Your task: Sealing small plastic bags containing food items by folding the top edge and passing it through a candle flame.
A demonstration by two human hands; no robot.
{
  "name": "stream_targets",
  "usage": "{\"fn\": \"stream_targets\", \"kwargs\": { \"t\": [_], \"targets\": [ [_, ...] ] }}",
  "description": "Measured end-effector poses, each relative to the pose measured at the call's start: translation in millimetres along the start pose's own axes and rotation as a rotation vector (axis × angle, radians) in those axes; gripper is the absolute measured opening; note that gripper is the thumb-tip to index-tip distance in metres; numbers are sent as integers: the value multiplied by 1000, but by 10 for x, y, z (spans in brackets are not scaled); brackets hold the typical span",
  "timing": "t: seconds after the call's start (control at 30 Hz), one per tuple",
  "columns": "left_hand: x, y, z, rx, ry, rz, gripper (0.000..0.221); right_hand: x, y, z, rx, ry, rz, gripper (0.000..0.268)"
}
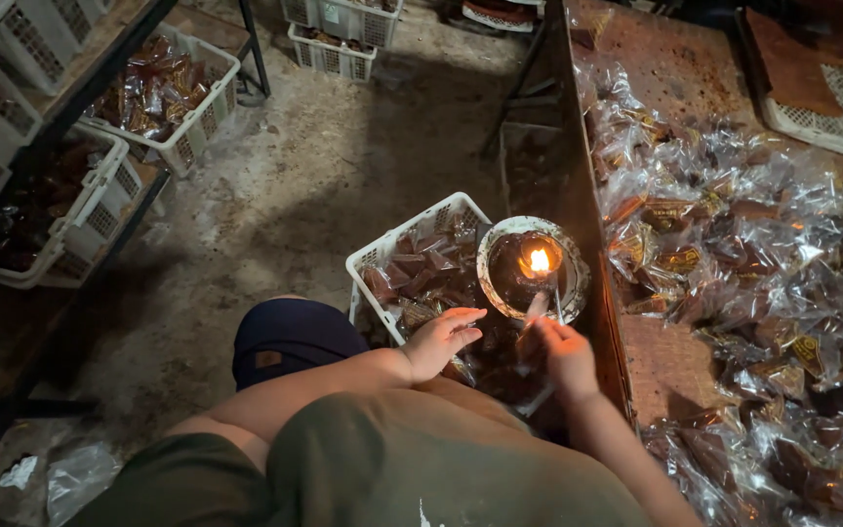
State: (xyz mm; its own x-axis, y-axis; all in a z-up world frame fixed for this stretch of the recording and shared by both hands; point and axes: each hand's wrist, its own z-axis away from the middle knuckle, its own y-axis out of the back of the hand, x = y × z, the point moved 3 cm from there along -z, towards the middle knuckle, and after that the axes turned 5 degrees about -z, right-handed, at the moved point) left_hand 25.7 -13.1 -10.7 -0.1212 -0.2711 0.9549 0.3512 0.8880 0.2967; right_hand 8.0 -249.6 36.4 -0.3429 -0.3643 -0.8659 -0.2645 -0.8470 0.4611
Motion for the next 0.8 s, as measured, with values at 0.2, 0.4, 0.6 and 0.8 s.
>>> {"fn": "stream_targets", "kwargs": {
  "t": [0.2,0.4,0.6,0.8],
  "targets": [
    [19,43,41,-97,92,19,43,-262,24,-269,15,-74,-54,28],
    [80,-5,93,-204,137,-60,38,-122,-22,-450,-1,-225,-245,32],
    [-257,-206,98,-534,248,221,63,-210,-186,119,-198,-156,-655,28],
    [85,-131,23,-282,157,520,45,-208,-99,487,-506,-68,-81,31]
  ]
}}
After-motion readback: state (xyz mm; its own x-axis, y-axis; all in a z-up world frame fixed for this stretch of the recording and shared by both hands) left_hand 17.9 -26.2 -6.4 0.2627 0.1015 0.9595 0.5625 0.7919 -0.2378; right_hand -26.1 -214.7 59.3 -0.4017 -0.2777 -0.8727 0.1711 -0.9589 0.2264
